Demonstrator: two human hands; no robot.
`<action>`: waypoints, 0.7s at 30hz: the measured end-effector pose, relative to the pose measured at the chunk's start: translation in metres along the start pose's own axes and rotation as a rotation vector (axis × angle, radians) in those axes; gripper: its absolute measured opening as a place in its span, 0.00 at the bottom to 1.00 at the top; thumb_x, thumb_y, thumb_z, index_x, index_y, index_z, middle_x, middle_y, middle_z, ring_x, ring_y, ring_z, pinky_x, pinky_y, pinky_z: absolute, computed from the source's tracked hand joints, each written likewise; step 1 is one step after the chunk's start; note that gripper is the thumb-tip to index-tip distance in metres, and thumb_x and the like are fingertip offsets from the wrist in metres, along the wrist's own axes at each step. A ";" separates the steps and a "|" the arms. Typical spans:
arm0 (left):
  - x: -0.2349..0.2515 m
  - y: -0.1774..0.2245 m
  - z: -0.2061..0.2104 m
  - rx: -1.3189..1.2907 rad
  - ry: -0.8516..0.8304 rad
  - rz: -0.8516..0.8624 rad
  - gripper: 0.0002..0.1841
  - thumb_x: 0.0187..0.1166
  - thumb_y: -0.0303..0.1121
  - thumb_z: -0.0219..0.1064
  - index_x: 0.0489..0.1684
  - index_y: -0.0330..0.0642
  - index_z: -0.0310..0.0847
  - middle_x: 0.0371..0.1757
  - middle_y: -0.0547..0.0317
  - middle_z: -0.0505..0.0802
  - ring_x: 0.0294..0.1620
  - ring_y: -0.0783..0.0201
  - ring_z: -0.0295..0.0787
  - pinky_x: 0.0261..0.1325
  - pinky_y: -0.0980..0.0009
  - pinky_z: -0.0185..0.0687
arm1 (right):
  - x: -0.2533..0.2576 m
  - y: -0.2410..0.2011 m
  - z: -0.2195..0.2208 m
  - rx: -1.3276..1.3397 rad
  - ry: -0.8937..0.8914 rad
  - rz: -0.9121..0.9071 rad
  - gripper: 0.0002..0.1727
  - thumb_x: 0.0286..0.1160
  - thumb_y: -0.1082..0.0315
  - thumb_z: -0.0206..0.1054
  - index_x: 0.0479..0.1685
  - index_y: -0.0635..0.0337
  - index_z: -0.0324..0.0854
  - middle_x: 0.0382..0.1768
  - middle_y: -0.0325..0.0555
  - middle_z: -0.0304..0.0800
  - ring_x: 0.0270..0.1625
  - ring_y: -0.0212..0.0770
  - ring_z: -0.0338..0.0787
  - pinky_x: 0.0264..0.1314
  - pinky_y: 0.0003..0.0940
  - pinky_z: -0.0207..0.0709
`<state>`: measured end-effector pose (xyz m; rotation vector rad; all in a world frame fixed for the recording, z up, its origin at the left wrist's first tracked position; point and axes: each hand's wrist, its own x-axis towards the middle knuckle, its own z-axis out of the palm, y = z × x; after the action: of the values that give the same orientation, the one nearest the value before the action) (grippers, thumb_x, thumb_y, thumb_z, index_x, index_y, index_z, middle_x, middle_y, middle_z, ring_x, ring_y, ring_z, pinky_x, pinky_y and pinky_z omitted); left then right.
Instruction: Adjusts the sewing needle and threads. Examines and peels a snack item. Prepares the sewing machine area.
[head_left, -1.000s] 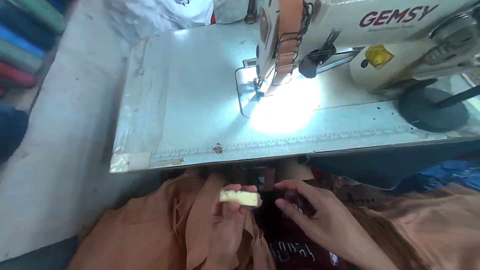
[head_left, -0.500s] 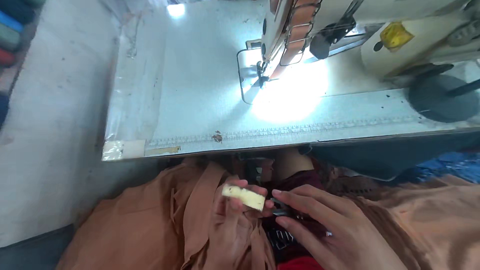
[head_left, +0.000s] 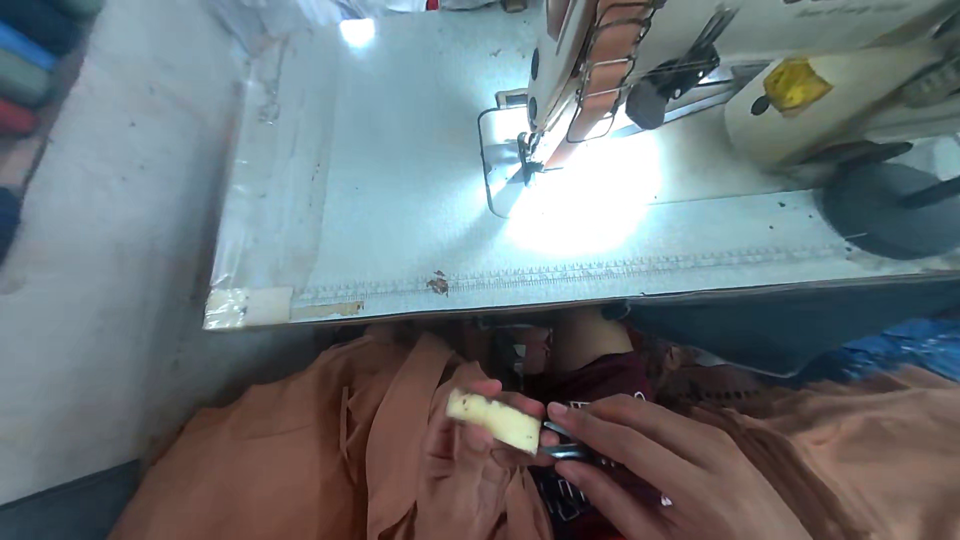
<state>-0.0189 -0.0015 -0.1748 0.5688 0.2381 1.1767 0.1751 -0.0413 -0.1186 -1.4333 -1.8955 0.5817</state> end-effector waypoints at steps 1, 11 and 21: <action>0.000 0.000 -0.001 -0.006 -0.002 -0.002 0.19 0.90 0.36 0.58 0.75 0.43 0.78 0.64 0.41 0.91 0.63 0.49 0.93 0.62 0.58 0.91 | 0.000 0.000 -0.001 0.005 -0.007 0.002 0.18 0.82 0.56 0.71 0.65 0.50 0.88 0.43 0.47 0.92 0.45 0.36 0.90 0.45 0.27 0.84; -0.002 0.000 -0.001 0.028 -0.007 0.005 0.19 0.90 0.35 0.58 0.75 0.42 0.78 0.65 0.41 0.91 0.63 0.48 0.92 0.62 0.57 0.92 | -0.003 0.002 -0.001 -0.016 -0.008 -0.011 0.18 0.82 0.55 0.70 0.66 0.49 0.87 0.43 0.46 0.92 0.44 0.37 0.90 0.44 0.28 0.83; 0.000 0.004 -0.001 0.265 -0.017 0.074 0.18 0.88 0.35 0.61 0.73 0.44 0.79 0.63 0.45 0.92 0.62 0.52 0.93 0.64 0.58 0.91 | -0.004 0.002 -0.001 -0.044 -0.011 0.027 0.18 0.81 0.54 0.71 0.65 0.48 0.88 0.44 0.45 0.93 0.45 0.35 0.91 0.45 0.28 0.84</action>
<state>-0.0230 -0.0003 -0.1732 0.8250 0.3640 1.2197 0.1778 -0.0445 -0.1208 -1.4883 -1.9113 0.5650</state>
